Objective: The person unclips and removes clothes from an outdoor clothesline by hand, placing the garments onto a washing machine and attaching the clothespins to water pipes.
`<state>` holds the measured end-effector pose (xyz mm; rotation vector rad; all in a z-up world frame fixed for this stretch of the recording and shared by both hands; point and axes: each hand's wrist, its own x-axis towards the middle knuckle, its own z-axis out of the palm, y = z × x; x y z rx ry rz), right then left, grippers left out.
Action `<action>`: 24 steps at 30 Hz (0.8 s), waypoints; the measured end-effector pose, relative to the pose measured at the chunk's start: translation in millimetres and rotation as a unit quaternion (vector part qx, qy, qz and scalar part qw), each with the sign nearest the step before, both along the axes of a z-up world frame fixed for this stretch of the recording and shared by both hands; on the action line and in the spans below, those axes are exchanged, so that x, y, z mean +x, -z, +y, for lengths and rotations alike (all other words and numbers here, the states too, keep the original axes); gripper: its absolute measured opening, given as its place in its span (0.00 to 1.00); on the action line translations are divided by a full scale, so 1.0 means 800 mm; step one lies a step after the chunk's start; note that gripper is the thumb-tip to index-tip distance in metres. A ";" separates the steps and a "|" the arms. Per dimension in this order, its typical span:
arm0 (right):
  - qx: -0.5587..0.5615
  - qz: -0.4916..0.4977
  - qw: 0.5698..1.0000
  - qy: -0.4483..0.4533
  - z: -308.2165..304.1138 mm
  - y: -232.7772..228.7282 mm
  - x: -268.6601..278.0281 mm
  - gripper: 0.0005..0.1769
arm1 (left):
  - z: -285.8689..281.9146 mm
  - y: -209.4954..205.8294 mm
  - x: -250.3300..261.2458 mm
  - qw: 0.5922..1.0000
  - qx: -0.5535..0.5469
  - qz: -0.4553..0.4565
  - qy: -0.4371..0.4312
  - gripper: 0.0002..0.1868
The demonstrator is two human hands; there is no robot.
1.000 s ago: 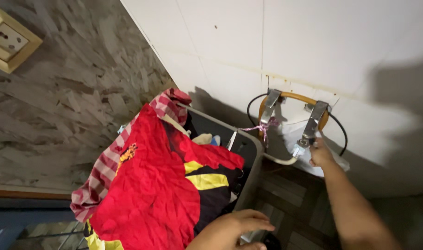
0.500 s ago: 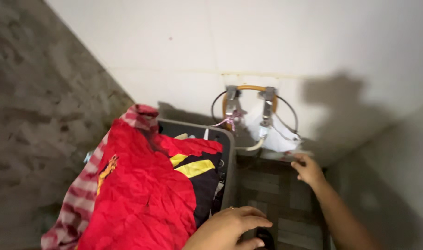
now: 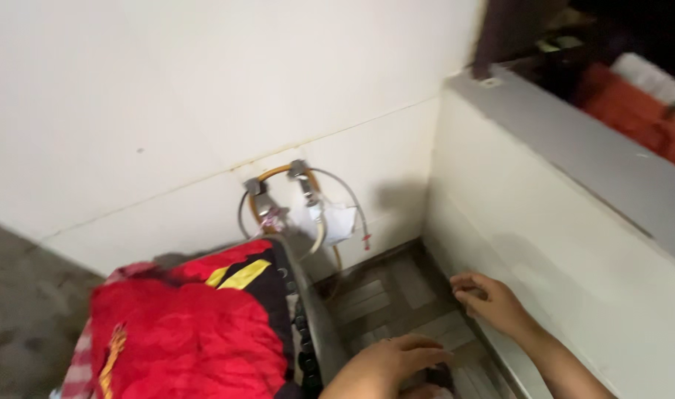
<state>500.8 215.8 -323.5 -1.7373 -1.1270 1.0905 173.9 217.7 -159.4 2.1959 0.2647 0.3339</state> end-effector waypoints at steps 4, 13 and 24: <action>0.002 -0.066 0.997 0.047 -0.081 -0.048 0.013 0.19 | -0.026 -0.014 0.036 1.000 -0.005 -0.003 0.021 0.25; 0.031 -0.041 0.988 0.149 -0.218 -0.084 0.067 0.17 | -0.065 -0.029 0.134 0.992 -0.018 0.107 0.061 0.26; -0.145 -0.210 0.935 0.245 -0.429 -0.204 0.155 0.20 | -0.154 -0.040 0.339 0.975 -0.030 0.140 0.171 0.26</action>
